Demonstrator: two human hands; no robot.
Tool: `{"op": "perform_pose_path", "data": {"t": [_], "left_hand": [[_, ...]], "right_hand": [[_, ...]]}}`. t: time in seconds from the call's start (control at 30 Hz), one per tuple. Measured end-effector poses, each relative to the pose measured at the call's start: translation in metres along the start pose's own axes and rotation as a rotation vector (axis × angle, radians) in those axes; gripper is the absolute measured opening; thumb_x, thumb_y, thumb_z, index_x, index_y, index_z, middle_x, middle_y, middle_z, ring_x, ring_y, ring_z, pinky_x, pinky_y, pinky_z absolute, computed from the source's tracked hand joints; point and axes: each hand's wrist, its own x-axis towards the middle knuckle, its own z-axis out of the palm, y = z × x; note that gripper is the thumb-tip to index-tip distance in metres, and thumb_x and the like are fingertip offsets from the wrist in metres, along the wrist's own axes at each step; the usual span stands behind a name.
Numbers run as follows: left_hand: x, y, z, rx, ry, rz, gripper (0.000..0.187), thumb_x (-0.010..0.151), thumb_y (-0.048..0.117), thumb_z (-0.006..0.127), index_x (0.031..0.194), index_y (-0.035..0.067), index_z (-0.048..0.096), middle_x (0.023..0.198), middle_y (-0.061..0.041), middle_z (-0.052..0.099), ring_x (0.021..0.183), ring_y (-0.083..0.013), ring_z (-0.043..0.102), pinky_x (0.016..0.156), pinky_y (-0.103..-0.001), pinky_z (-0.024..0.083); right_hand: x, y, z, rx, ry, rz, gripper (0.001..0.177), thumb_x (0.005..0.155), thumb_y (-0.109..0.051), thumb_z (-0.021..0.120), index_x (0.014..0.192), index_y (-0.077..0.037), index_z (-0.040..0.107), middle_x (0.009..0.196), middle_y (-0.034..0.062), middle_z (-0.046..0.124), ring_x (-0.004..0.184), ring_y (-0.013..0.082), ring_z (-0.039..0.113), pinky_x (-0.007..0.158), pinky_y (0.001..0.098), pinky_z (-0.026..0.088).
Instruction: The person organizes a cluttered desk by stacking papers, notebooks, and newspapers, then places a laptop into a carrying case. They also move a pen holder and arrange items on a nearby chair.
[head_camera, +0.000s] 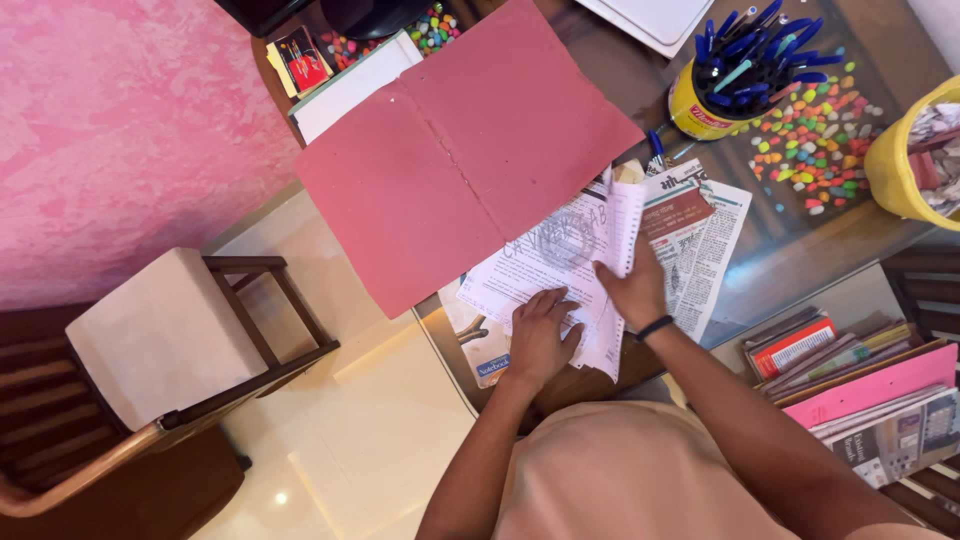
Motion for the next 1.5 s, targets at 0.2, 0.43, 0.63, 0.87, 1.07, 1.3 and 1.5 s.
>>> {"op": "perform_pose_path", "data": {"t": [0.2, 0.43, 0.63, 0.87, 1.07, 1.3, 1.5], "left_hand": [[-0.001, 0.008, -0.028, -0.223, 0.006, -0.001, 0.041, 0.087, 0.023, 0.080, 0.123, 0.007, 0.070, 0.138, -0.015, 0.064, 0.122, -0.0339, 0.061, 0.109, -0.045, 0.049], [0.019, 0.022, -0.066, -0.934, 0.033, -0.103, 0.075, 0.081, 0.019, 0.083, 0.141, 0.003, 0.041, 0.129, -0.011, 0.063, 0.121, -0.0196, 0.060, 0.101, -0.034, 0.050], [-0.005, 0.039, -0.026, -0.852, -0.012, -0.032, 0.052, 0.093, 0.016, 0.077, 0.138, 0.000, 0.056, 0.123, -0.011, 0.072, 0.113, -0.0148, 0.065, 0.101, -0.032, 0.053], [-0.037, 0.019, -0.080, -0.638, 0.331, 0.417, 0.027, 0.086, 0.003, 0.081, 0.108, 0.002, 0.067, 0.114, -0.011, 0.073, 0.109, -0.0202, 0.071, 0.098, -0.034, 0.058], [-0.036, 0.004, -0.061, -0.685, 0.348, 0.112, 0.046, 0.082, -0.005, 0.083, 0.120, 0.004, 0.059, 0.122, -0.012, 0.071, 0.111, -0.0195, 0.070, 0.096, -0.033, 0.057], [-0.028, -0.007, -0.044, -0.758, 0.399, 0.141, 0.050, 0.084, -0.009, 0.072, 0.127, 0.003, 0.048, 0.123, -0.015, 0.062, 0.113, -0.0201, 0.064, 0.098, -0.032, 0.054], [0.031, 0.000, -0.064, -0.525, 0.543, -0.136, 0.041, 0.094, 0.008, 0.072, 0.128, -0.003, 0.052, 0.109, -0.020, 0.073, 0.099, -0.0245, 0.074, 0.086, -0.035, 0.057]], "right_hand": [[-0.010, -0.017, -0.046, 0.137, 0.018, -0.046, 0.049, 0.089, 0.001, 0.074, 0.136, 0.003, 0.058, 0.122, 0.0158, 0.073, 0.108, 0.0249, 0.070, 0.092, 0.0357, 0.056], [-0.056, -0.048, -0.157, 0.581, -0.142, 0.265, 0.051, 0.083, 0.003, 0.074, 0.131, 0.000, 0.060, 0.120, 0.0076, 0.072, 0.106, 0.0179, 0.070, 0.090, 0.0338, 0.059], [-0.083, -0.055, -0.125, 0.816, -0.038, 0.198, 0.058, 0.084, 0.004, 0.075, 0.139, 0.000, 0.057, 0.129, 0.0074, 0.069, 0.116, 0.0172, 0.067, 0.097, 0.0331, 0.057], [-0.091, -0.066, -0.102, 0.647, 0.052, -0.218, 0.035, 0.094, 0.003, 0.072, 0.124, -0.001, 0.055, 0.119, 0.0127, 0.071, 0.114, 0.0235, 0.072, 0.101, 0.0370, 0.061], [-0.079, -0.049, -0.054, 0.545, 0.021, -0.211, 0.059, 0.087, 0.010, 0.075, 0.134, -0.004, 0.043, 0.125, 0.0156, 0.064, 0.120, 0.0240, 0.064, 0.107, 0.0374, 0.054], [-0.073, -0.022, -0.025, 0.496, -0.005, -0.214, 0.057, 0.095, 0.002, 0.069, 0.141, -0.004, 0.035, 0.134, 0.0149, 0.056, 0.127, 0.0211, 0.056, 0.113, 0.0363, 0.045], [0.000, -0.044, -0.025, 0.353, -0.025, -0.168, 0.049, 0.102, -0.009, 0.070, 0.138, 0.001, 0.037, 0.129, 0.0144, 0.060, 0.120, 0.0212, 0.060, 0.105, 0.0346, 0.049]]}}
